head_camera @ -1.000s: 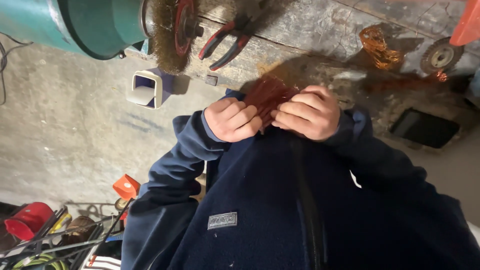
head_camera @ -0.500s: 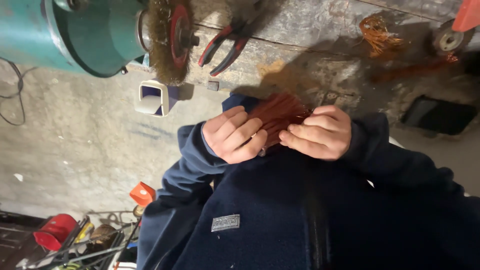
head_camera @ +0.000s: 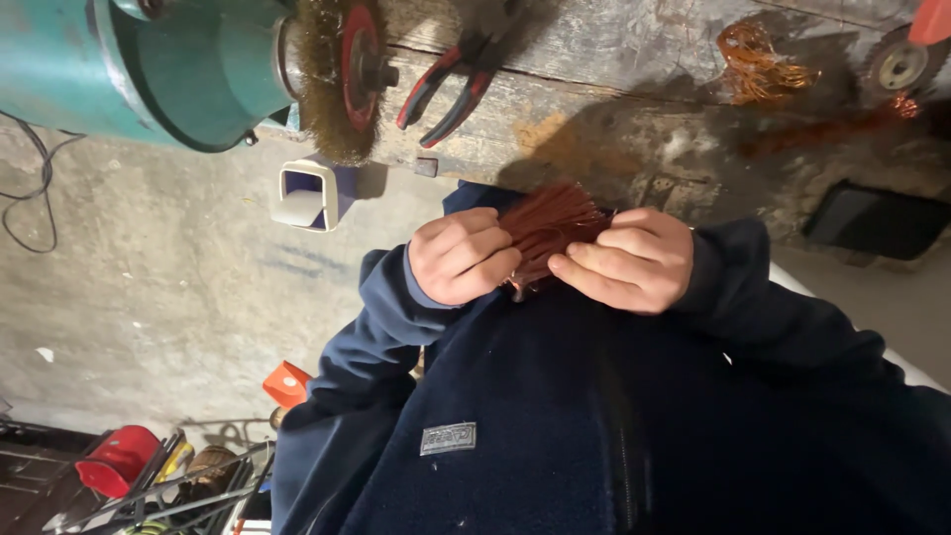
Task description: The person winds copper wire around a cylindrical core to form a coil. They then use pliers to cut a binding wire and secure the coil, placing the finished component on a workbench.
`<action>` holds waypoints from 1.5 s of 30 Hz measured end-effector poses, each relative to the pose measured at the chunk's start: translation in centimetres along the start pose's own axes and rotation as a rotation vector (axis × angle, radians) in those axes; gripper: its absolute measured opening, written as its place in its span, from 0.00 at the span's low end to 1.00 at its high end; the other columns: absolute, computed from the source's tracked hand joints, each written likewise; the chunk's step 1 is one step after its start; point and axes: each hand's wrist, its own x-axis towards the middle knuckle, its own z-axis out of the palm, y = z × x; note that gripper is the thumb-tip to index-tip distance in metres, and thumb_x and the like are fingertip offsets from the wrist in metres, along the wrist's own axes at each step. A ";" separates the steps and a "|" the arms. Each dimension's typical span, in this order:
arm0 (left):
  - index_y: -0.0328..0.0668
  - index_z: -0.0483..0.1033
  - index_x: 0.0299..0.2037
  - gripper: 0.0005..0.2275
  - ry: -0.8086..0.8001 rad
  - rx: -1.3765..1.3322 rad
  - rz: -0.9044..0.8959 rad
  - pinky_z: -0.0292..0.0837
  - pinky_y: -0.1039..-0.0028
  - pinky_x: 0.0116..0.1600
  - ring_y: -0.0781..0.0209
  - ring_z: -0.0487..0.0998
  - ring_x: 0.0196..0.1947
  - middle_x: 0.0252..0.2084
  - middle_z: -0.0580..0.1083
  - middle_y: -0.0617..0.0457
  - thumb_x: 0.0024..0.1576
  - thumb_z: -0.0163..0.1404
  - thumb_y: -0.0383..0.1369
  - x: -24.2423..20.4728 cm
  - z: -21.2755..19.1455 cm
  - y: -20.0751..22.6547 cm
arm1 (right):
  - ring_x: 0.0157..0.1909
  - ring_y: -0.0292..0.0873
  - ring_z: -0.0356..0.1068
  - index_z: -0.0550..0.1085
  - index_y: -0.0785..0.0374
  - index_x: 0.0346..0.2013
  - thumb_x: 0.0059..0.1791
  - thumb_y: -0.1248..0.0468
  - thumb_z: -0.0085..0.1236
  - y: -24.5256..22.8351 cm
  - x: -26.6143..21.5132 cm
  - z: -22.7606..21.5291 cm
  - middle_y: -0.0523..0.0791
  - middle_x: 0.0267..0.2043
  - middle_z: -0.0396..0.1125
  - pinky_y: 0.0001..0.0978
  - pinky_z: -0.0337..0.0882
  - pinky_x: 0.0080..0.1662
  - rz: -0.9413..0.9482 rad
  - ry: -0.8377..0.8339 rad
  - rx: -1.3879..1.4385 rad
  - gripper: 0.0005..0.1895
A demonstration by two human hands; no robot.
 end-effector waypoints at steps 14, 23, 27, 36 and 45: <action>0.37 0.75 0.48 0.11 0.125 -0.120 0.090 0.80 0.62 0.53 0.49 0.77 0.43 0.44 0.72 0.47 0.56 0.59 0.27 0.4 1.3 -0.6 | 0.43 0.37 0.67 0.82 0.57 0.47 0.46 0.69 0.65 0.3 -0.1 -1.1 0.38 0.45 0.72 0.31 0.71 0.42 -0.079 -0.044 0.019 0.14; 0.38 0.78 0.48 0.15 0.091 -0.120 -0.003 0.77 0.65 0.48 0.51 0.75 0.41 0.43 0.70 0.50 0.51 0.60 0.29 0.9 1.1 -0.4 | 0.42 0.38 0.68 0.82 0.57 0.45 0.46 0.68 0.67 0.3 0.5 -1.0 0.39 0.43 0.72 0.32 0.72 0.43 0.004 -0.018 -0.006 0.13; 0.38 0.78 0.49 0.16 0.068 -0.174 -0.038 0.77 0.65 0.48 0.52 0.75 0.40 0.43 0.71 0.50 0.50 0.59 0.29 0.6 0.3 -0.6 | 0.43 0.39 0.68 0.83 0.56 0.45 0.45 0.66 0.65 -0.4 1.6 -1.0 0.39 0.43 0.72 0.34 0.72 0.44 0.096 -0.053 -0.068 0.14; 0.36 0.78 0.48 0.15 0.082 -0.005 -0.079 0.77 0.69 0.47 0.56 0.75 0.39 0.42 0.72 0.52 0.51 0.61 0.27 0.7 -0.1 1.0 | 0.46 0.39 0.69 0.82 0.53 0.46 0.47 0.64 0.61 0.0 1.1 1.1 0.38 0.44 0.72 0.37 0.72 0.50 0.082 -0.011 -0.256 0.12; 0.35 0.80 0.46 0.15 0.089 0.205 -0.009 0.75 0.73 0.44 0.58 0.74 0.37 0.41 0.72 0.52 0.49 0.60 0.28 0.5 0.2 2.1 | 0.45 0.40 0.71 0.82 0.55 0.42 0.48 0.63 0.60 -1.2 1.7 -1.1 0.39 0.43 0.73 0.35 0.71 0.47 0.041 -0.106 -0.264 0.09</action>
